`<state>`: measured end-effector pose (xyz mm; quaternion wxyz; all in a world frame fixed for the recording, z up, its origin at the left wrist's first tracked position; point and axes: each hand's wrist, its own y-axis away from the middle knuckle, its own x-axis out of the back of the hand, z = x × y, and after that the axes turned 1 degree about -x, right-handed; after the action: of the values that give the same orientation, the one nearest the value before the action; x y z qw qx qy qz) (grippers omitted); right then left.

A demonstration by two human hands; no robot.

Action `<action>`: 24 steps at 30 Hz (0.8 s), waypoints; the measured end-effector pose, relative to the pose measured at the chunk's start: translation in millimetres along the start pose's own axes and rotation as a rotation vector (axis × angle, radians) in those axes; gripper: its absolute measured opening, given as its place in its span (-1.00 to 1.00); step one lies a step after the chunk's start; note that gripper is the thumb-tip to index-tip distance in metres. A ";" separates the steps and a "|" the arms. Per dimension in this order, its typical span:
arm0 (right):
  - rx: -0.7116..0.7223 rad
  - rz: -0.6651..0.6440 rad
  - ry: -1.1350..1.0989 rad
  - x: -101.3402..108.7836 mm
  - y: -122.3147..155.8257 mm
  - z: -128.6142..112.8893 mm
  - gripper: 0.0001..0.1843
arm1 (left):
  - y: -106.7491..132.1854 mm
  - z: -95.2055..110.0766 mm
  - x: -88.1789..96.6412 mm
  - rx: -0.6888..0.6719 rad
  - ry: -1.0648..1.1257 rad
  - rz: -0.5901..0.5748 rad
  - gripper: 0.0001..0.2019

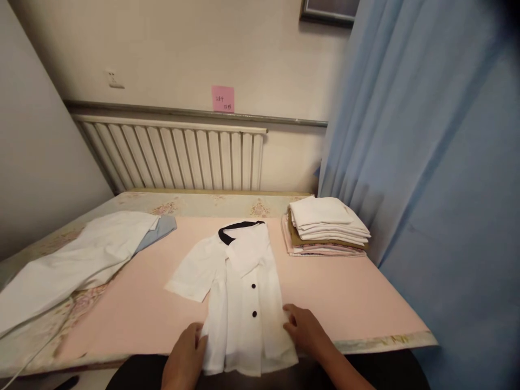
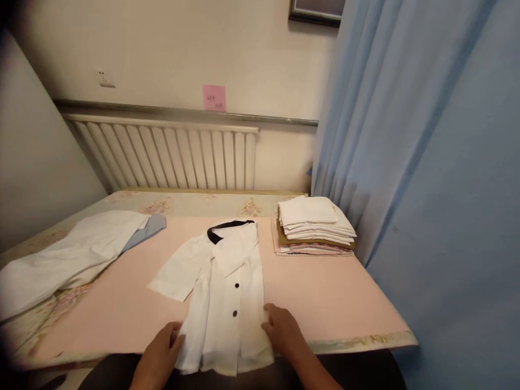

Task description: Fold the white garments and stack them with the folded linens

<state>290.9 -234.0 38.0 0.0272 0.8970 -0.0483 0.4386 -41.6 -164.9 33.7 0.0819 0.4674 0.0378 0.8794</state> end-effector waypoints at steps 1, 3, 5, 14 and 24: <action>0.023 0.061 0.039 1.2 -3.8 -0.6 -0.60 | -0.9 3.2 2.5 -0.029 -0.060 0.057 -0.71; 0.076 0.193 0.101 -0.6 -18.2 -2.2 -0.60 | -6.5 11.0 4.6 -0.105 -0.157 0.156 -0.67; 0.142 0.261 0.156 -7.5 -38.7 -4.2 -0.55 | -15.6 18.3 2.6 -0.175 -0.192 0.199 -0.65; 0.275 0.165 0.305 -40.6 -109.4 -10.4 -0.42 | -54.8 27.8 -16.5 -0.315 -0.077 0.190 -0.66; 0.340 0.186 0.234 -48.8 -109.5 5.5 -0.49 | -109.0 49.4 -26.1 -0.421 0.017 0.174 -0.67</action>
<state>277.5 -122.6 -4.6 -0.1598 0.8232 -0.0528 0.5422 25.5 -62.9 24.6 0.1011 0.4341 -0.1865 0.8755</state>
